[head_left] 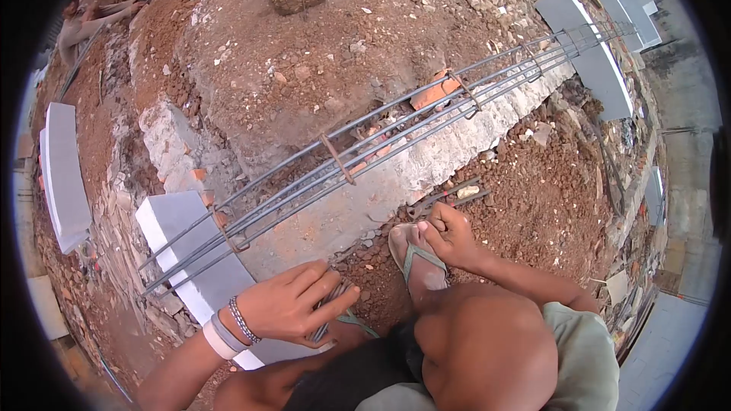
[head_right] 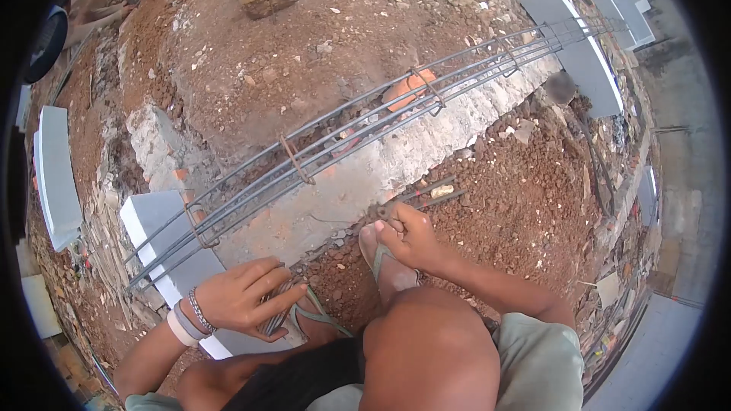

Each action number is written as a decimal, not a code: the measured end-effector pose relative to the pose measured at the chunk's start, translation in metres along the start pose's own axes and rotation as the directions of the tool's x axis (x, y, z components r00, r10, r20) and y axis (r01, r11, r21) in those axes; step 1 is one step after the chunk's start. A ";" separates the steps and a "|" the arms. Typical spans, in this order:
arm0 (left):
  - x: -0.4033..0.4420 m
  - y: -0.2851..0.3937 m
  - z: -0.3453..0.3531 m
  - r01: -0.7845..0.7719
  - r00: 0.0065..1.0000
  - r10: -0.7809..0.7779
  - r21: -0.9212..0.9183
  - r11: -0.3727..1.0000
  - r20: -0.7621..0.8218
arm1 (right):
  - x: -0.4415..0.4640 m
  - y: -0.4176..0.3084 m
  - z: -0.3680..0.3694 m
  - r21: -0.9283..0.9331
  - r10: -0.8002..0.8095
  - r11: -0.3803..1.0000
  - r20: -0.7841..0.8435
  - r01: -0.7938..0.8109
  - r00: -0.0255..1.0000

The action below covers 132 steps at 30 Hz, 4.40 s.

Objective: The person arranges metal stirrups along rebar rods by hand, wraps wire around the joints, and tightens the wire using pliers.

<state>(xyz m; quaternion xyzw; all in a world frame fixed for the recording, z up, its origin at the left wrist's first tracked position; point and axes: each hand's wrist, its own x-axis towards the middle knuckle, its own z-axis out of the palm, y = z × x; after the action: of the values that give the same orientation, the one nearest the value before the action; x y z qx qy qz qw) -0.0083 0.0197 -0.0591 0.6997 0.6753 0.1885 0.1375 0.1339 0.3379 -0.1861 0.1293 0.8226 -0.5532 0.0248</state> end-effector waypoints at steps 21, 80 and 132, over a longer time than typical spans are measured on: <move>0.137 -0.061 0.125 0.129 0.980 -0.184 -0.456 0.881 -0.077 | -0.013 0.046 0.038 0.833 0.263 0.132 0.493 -0.537 0.829; 0.083 -0.023 0.066 0.360 0.574 -0.760 -0.739 0.570 -0.306 | -0.018 -0.016 0.018 0.172 -0.097 0.984 0.238 0.056 0.966; -0.124 -0.030 0.057 0.675 0.246 -0.680 -0.382 0.632 -0.691 | 0.091 -0.050 0.216 0.023 -0.210 0.971 0.557 0.238 0.804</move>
<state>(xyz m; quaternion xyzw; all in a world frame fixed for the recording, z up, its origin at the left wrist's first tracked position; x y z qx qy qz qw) -0.0121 -0.0988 -0.1327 0.1792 0.8930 0.3992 -0.1052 0.0122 0.1392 -0.2409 -0.1355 0.8021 -0.5461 0.2001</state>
